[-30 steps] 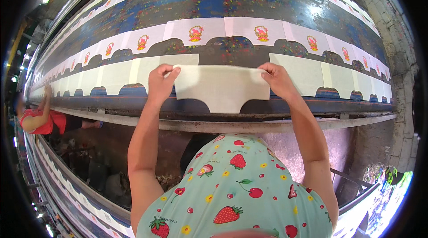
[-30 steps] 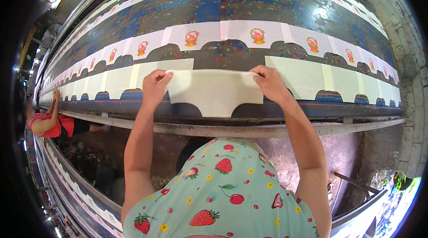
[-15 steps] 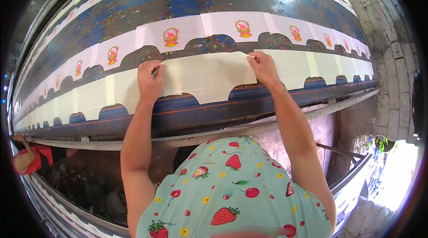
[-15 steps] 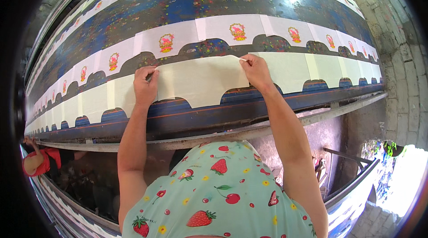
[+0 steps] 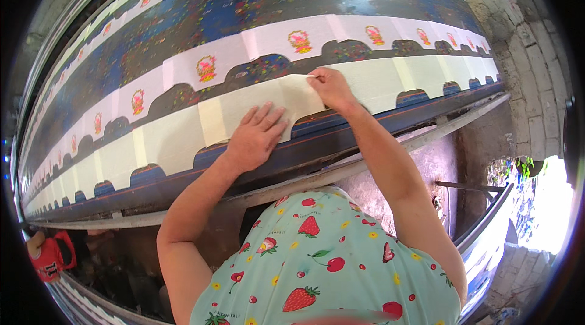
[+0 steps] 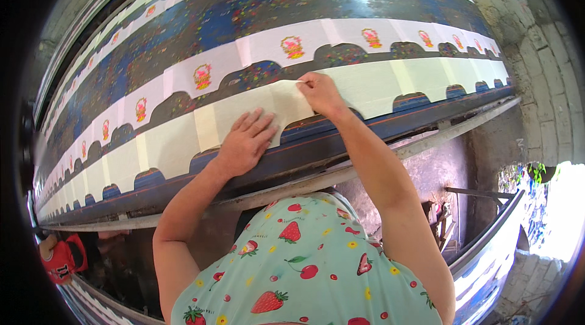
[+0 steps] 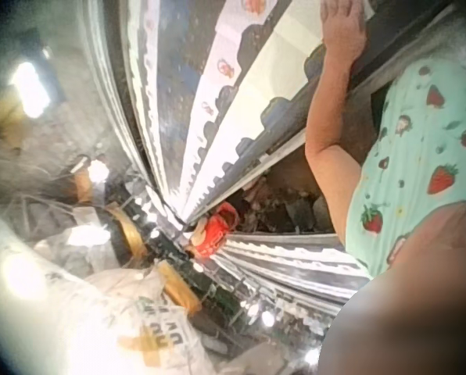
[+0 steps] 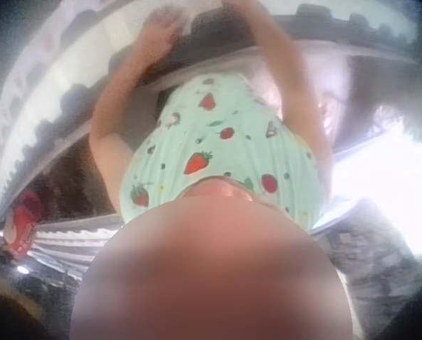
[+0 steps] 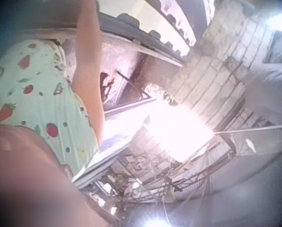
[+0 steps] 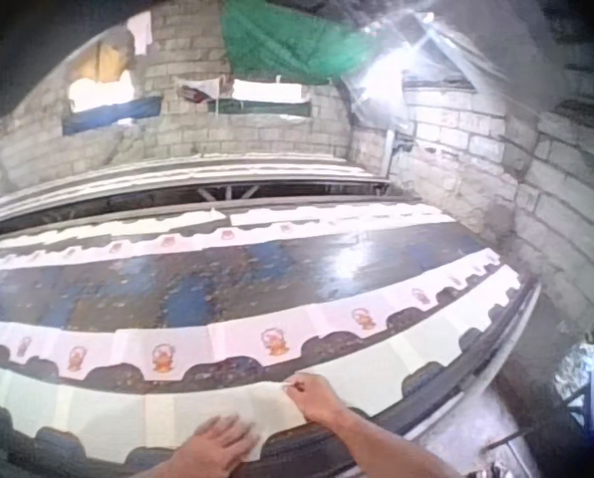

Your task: The person folds white fabric pieces on a long table, then uses a wooden block to apply black ink to the fabric. The person repeatedly inks the block and presses it onto the fabric to create printed patterns.

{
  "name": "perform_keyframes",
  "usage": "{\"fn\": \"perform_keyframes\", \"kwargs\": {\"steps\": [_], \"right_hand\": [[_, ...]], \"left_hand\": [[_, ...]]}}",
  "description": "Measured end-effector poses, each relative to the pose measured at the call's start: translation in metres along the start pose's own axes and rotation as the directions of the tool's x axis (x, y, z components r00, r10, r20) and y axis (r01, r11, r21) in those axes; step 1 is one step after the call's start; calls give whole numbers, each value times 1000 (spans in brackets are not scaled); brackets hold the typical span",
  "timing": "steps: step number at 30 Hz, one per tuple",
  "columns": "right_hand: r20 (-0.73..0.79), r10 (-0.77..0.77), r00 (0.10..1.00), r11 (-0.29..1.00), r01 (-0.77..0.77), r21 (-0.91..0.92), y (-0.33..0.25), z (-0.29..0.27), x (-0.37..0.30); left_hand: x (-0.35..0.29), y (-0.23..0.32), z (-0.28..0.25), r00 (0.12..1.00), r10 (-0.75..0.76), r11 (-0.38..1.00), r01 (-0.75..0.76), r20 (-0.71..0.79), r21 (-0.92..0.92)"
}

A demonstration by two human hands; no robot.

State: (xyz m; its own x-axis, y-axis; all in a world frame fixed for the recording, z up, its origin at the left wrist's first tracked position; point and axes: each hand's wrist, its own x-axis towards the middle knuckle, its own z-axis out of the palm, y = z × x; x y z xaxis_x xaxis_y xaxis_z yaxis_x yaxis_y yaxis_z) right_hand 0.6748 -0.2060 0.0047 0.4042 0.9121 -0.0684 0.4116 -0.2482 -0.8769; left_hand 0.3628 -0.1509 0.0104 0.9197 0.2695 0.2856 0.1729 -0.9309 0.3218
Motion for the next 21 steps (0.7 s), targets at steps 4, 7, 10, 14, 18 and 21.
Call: {"fn": "perform_keyframes", "kwargs": {"steps": [4, 7, 10, 14, 18, 21], "right_hand": [[235, 164, 958, 942, -223, 252, -2, -31, 0], [164, -187, 969, 936, 226, -270, 6, -72, 2], [186, -329, 926, 707, 372, -602, 22, -122, 4], [197, -290, 936, 471, 319, -822, 48, -187, 23], [160, -368, 916, 391, 308, -867, 75, -235, 41], [251, -356, 900, 386, 386, -838, 86, -256, 50]], "left_hand": [[48, 23, 18, 999, -9, 998, 7, 43, 55], [82, 30, 33, 996, -85, 992, 82, 29, 92], [113, 36, 48, 982, -188, 973, 182, 28, 145], [146, 47, 65, 949, -317, 928, 311, -6, 206], [163, 63, 80, 896, -441, 860, 440, -57, 258], [175, 74, 86, 856, -510, 818, 512, -82, 263]]}}
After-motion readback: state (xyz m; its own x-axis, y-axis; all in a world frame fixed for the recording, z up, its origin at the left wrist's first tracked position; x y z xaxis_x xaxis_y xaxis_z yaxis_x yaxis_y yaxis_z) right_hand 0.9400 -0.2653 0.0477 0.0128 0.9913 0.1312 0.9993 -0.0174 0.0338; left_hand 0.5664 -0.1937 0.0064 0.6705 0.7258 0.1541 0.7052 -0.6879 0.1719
